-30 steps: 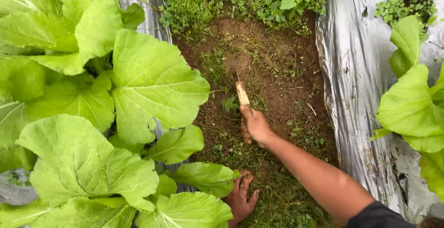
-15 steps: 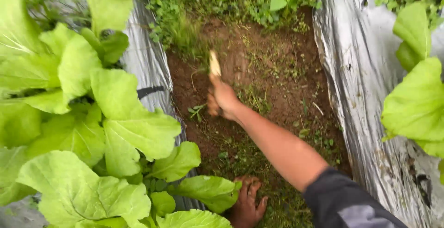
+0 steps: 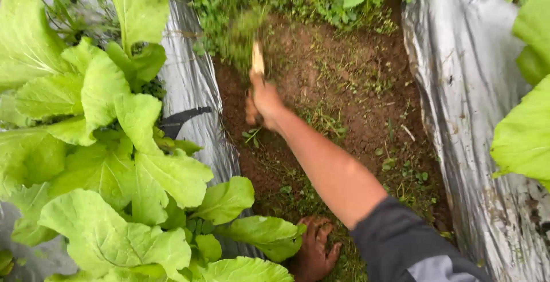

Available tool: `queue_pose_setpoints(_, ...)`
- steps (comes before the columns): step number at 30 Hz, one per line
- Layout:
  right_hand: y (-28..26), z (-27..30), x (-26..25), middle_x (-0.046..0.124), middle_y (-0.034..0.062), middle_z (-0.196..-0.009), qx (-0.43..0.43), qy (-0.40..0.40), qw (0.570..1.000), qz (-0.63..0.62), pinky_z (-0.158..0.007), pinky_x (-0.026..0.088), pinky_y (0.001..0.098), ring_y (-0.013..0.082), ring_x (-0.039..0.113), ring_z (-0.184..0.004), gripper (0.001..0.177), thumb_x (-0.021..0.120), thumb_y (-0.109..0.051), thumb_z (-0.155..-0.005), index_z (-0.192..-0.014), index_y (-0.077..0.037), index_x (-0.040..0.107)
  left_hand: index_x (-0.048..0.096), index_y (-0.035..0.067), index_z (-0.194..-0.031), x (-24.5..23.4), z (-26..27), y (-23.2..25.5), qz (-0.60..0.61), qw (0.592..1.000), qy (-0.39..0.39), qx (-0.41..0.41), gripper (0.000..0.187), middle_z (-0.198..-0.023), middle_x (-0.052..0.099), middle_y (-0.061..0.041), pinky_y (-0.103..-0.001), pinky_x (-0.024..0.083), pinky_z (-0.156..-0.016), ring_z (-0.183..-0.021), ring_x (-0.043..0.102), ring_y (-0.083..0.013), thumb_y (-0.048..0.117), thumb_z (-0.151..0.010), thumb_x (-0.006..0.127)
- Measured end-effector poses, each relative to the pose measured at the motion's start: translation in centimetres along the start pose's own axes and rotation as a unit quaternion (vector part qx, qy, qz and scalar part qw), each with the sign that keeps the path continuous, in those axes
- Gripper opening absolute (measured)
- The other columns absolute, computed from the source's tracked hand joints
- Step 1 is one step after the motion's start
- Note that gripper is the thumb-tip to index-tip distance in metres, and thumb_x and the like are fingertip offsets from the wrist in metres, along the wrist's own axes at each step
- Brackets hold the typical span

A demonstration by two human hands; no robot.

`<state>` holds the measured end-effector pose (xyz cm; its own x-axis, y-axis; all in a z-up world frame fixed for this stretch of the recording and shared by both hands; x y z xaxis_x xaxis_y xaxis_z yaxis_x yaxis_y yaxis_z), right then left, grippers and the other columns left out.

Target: The person kneels in a garden bed and uses a small hand hoe to remove weeds from the soil between rows of leafy green vegetables. They repeatedly scrape the ground and pull out the weeds by hand, clearing the area around the plants.

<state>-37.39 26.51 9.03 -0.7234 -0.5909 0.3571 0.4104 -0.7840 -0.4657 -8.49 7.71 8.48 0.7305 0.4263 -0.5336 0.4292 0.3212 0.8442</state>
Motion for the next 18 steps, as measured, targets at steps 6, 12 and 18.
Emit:
queue_pose_setpoints(6,6.3,3.5,-7.4,0.034,0.0033,-0.049,0.044,-0.041,0.994,0.089,-0.032,0.03,0.0358,0.017,0.029,-0.036,0.051,0.037,-0.042,-0.112,-0.069,-0.013,0.038,0.06,0.008,-0.123,1.6,1.5,-1.6,-0.049,0.997,-0.028,-0.05,0.035,-0.127,0.057,-0.019,-0.061,0.04,-0.099,-0.122,0.052,-0.0462,0.033,-0.102,0.048)
queue_pose_setpoints(12,-0.9,0.0,-9.2,0.053,-0.0015,-0.072,-0.061,0.187,0.959,0.205,-0.043,0.039,0.0233,0.0096,0.046,-0.055,0.045,0.032,-0.042,-0.111,-0.118,-0.007,0.06,0.062,0.01,-0.128,2.7,2.5,-2.7,-0.073,0.995,-0.028,-0.063,0.035,-0.133,0.056,-0.019,-0.058,0.046,-0.095,-0.126,0.053,-0.0453,0.031,-0.101,0.053)
queue_pose_setpoints(18,-1.2,0.9,-4.8,0.048,-0.0006,-0.062,-0.061,0.092,0.974,0.197,-0.033,0.046,0.0266,0.0114,0.046,-0.042,0.048,0.03,-0.041,-0.113,-0.113,-0.002,0.057,0.066,0.009,-0.125,0.9,0.7,-1.6,-0.059,0.995,-0.053,-0.063,0.039,-0.134,0.056,-0.017,-0.061,0.032,-0.105,-0.127,0.049,-0.045,0.035,-0.1,0.052)
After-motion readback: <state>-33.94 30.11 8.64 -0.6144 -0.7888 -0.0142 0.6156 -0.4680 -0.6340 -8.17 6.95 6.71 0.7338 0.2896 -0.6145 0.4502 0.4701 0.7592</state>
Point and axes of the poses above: each hand's wrist, its own z-axis away from the middle knuckle, its own x-axis out of the palm, y = z × x, the point moved 8 cm from there along -z, towards the middle knuckle
